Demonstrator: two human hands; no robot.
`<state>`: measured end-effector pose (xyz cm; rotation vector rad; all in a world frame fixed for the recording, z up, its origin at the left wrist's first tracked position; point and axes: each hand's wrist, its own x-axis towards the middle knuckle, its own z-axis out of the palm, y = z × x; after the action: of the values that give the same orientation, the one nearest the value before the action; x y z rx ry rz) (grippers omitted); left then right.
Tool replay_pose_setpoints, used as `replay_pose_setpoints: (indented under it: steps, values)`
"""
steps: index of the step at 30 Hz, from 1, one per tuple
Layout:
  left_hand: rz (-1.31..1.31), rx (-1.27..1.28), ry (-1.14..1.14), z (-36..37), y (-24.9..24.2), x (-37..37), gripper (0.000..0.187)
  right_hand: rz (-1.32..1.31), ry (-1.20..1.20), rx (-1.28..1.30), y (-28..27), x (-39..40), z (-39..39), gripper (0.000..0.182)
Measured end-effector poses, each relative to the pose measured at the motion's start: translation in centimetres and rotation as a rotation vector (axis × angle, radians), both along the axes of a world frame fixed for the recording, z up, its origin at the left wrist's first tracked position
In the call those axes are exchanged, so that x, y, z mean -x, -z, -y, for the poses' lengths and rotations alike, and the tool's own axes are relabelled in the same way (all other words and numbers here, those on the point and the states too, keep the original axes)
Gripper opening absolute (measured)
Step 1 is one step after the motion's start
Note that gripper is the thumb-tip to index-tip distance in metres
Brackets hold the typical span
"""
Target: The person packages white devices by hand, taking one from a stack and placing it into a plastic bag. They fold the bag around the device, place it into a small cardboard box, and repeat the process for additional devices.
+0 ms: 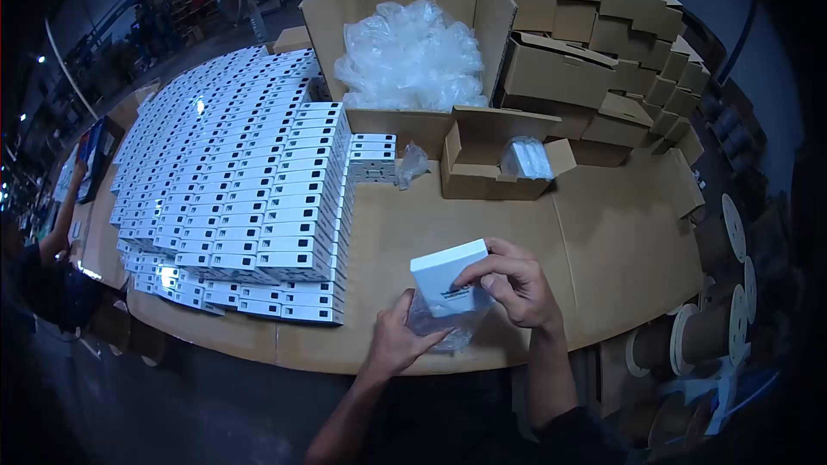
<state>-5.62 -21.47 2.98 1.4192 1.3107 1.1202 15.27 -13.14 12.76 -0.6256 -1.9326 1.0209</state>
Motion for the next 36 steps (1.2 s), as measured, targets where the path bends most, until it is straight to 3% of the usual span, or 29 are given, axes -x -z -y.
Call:
replay_pose_setpoints:
  steps: [6,9,12,15,16,20,23,24,27,31,36]
  values:
    - [0.124,-0.015,0.002,-0.1,0.7,-0.1,0.065,-0.071,-0.012,0.089,1.5,0.7,0.4,0.04]
    - [0.215,0.027,0.007,-0.1,1.1,0.0,0.067,-0.066,-0.021,0.142,2.7,0.5,0.2,0.038]
    - [0.293,0.016,0.03,0.4,0.6,-0.1,0.053,-0.059,0.042,0.332,4.3,0.5,0.7,0.037]
    - [0.868,0.257,-0.014,0.6,2.8,0.2,0.04,-0.034,0.007,0.439,4.1,0.4,1.5,0.038]
    - [0.664,0.185,-0.009,0.3,3.9,0.3,0.041,0.001,-0.054,0.458,4.6,0.0,1.5,0.037]
    - [0.705,0.148,-0.101,0.3,4.5,-0.2,0.042,-0.484,0.176,0.63,6.2,1.3,3.1,0.04]
    - [0.617,0.073,-0.109,0.0,5.0,-0.1,0.044,-0.445,0.249,0.813,9.6,0.5,3.8,0.029]
    - [0.547,0.042,-0.1,-0.3,4.9,0.0,0.045,-0.444,0.29,0.765,9.6,1.0,4.0,0.018]
    - [0.363,-0.012,-0.067,-0.8,4.4,0.3,0.051,-0.424,0.391,0.699,10.1,1.3,4.2,0.013]
    - [0.194,-0.191,-0.089,-2.0,1.5,0.1,0.058,-0.562,0.315,0.527,9.5,1.5,3.8,0.01]
    - [0.314,-0.265,-0.068,-2.1,0.9,-0.4,0.06,-0.551,0.163,0.501,9.6,1.6,3.4,0.009]
